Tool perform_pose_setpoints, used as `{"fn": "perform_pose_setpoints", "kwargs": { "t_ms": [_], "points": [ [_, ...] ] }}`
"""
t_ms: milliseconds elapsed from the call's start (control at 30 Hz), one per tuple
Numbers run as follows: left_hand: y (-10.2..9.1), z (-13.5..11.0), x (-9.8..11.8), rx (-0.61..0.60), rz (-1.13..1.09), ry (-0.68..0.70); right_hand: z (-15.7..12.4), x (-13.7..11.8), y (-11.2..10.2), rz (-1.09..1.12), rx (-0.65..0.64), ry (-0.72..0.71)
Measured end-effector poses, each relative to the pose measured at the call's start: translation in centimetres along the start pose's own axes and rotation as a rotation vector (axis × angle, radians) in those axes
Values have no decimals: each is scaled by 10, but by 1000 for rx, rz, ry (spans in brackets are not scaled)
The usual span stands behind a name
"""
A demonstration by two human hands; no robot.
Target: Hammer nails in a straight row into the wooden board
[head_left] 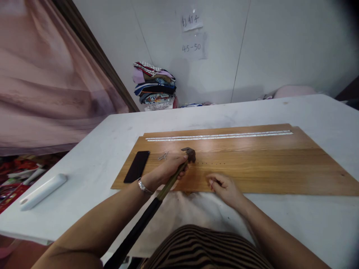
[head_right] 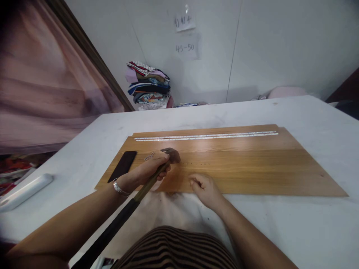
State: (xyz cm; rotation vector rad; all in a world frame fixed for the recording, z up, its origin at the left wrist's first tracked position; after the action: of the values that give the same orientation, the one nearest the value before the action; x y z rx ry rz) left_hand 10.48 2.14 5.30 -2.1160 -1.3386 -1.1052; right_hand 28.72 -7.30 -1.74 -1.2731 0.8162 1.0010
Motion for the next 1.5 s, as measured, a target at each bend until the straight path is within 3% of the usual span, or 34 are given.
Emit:
{"fn": "perform_pose_setpoints", "kwargs": {
  "t_ms": [433,733,967,1500],
  "points": [
    [3,-4,8,0,-4,1,0,-3,-1,-22,-9,0],
    [-2,1,-7,-22,11,-28,0,7,4,-21,-19,3],
    [2,-6,6,12,4,-18,2,-3,2,-31,-32,-8],
    [0,-3,4,-18,3,-4,1,6,5,-26,-30,-6]
  ]
}}
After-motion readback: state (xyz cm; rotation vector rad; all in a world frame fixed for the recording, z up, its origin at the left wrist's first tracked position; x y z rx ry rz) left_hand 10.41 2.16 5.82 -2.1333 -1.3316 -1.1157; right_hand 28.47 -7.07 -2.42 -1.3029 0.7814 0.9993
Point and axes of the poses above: each hand's wrist, its own z-axis towards the middle knuckle, its own y-axis out of the palm, x = y × z, the point moved 4 cm from there along z, towards the middle knuckle, and after that the axes turned 2 degrees about -z, right-handed, at the moved point
